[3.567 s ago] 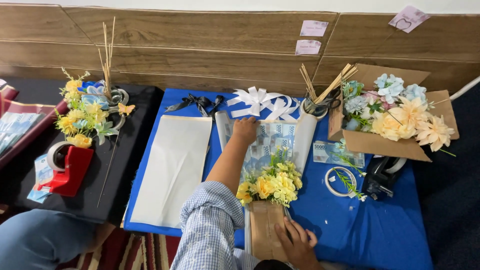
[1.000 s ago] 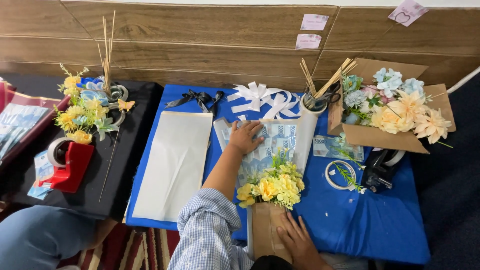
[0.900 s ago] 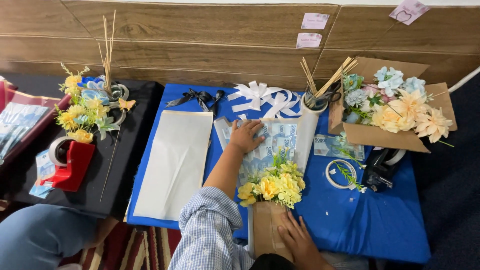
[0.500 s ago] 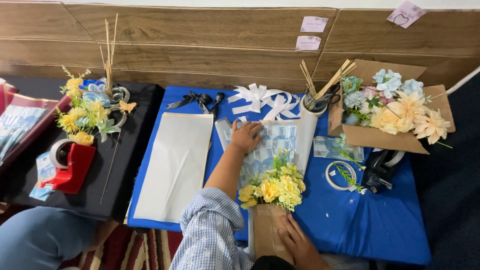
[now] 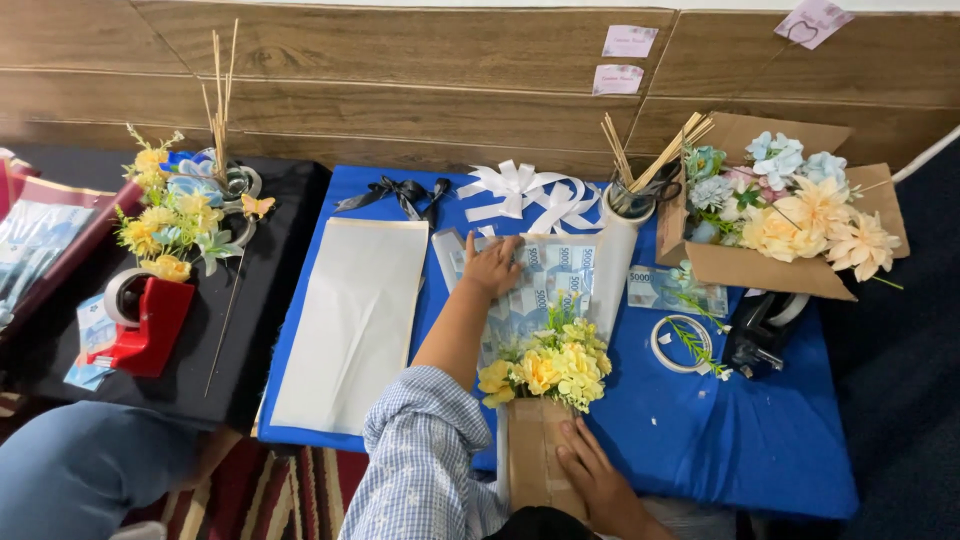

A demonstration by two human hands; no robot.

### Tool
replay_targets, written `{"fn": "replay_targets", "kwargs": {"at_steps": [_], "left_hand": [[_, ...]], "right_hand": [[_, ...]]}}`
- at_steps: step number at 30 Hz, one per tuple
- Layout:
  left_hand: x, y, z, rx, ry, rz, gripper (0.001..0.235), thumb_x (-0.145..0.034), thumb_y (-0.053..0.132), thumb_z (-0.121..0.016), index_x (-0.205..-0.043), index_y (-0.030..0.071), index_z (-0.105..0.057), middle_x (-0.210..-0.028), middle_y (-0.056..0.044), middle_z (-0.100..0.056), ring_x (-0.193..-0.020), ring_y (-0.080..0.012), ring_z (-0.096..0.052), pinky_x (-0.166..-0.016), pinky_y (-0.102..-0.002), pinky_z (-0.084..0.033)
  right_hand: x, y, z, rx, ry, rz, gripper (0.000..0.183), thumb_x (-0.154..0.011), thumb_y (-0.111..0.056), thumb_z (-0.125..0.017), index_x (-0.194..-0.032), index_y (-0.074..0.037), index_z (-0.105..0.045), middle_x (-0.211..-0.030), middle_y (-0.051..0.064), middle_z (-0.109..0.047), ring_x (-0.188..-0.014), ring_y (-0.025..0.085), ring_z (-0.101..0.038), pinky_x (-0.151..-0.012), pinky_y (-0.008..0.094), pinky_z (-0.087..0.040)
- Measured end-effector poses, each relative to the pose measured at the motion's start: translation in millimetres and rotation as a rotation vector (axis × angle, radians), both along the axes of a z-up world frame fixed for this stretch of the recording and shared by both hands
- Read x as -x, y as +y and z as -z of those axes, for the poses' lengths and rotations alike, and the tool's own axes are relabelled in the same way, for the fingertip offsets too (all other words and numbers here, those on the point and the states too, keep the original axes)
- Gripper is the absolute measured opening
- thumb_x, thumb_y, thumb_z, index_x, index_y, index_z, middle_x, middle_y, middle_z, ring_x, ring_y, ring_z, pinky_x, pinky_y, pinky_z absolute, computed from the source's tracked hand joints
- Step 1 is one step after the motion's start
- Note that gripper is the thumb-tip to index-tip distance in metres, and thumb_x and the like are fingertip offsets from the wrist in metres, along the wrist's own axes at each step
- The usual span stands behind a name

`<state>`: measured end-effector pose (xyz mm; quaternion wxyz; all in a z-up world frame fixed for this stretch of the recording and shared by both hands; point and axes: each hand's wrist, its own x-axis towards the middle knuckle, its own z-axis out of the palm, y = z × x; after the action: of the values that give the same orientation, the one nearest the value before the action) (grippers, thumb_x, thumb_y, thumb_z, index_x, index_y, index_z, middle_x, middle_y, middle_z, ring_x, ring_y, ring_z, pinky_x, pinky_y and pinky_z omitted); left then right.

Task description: The person wraps a bouquet of yellow flowers and banknotes in white paper, securing it with tape. They adjust the wrapping and the bouquet base while seated at a table with crafting supplies.

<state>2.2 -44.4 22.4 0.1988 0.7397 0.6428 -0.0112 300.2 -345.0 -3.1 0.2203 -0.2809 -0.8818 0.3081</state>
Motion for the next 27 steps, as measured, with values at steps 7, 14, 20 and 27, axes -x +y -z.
{"fn": "replay_targets", "kwargs": {"at_steps": [7,14,20,27], "left_hand": [[14,-59,-27,-0.547,-0.361,-0.009,0.048,-0.106,0.034,-0.045,-0.151,0.019,-0.040,-0.152,-0.011,-0.054,-0.139,-0.0317,-0.052,-0.114,-0.059,-0.025],[31,-231,-48,0.125,-0.588,-0.593,0.021,-0.085,0.022,-0.049,-0.080,0.009,-0.065,-0.072,-0.008,-0.070,-0.066,-0.0215,-0.065,-0.064,-0.036,-0.048],[-19,-288,-34,0.572,-1.044,-0.540,0.063,-0.076,0.037,-0.081,-0.132,0.015,-0.062,-0.125,-0.003,-0.071,-0.115,-0.0188,-0.070,-0.087,-0.032,-0.061],[-33,-253,-41,0.342,-0.984,-0.632,0.103,-0.060,0.048,-0.087,-0.149,0.014,-0.047,-0.145,-0.004,-0.059,-0.124,-0.0240,-0.064,-0.095,-0.039,-0.057]], "right_hand": [[5,-1,15,-0.156,0.111,0.061,0.086,-0.096,-0.060,-0.063,-0.155,-0.004,-0.033,-0.166,0.026,-0.025,-0.153,0.054,-0.022,-0.119,0.061,-0.031],[10,-3,20,-0.310,0.039,0.130,0.046,-0.102,0.001,-0.042,-0.148,0.003,-0.036,-0.163,0.027,-0.031,-0.153,0.048,-0.028,-0.124,0.052,-0.033],[19,-1,3,-0.351,0.081,0.134,0.044,-0.106,-0.006,-0.040,-0.148,0.007,-0.035,-0.161,0.031,-0.031,-0.152,0.050,-0.029,-0.125,0.056,-0.033],[28,39,3,-0.315,0.122,0.093,0.077,-0.090,0.009,-0.052,-0.158,0.001,-0.017,-0.167,0.032,-0.013,-0.156,0.055,-0.011,-0.127,0.064,-0.020]]}}
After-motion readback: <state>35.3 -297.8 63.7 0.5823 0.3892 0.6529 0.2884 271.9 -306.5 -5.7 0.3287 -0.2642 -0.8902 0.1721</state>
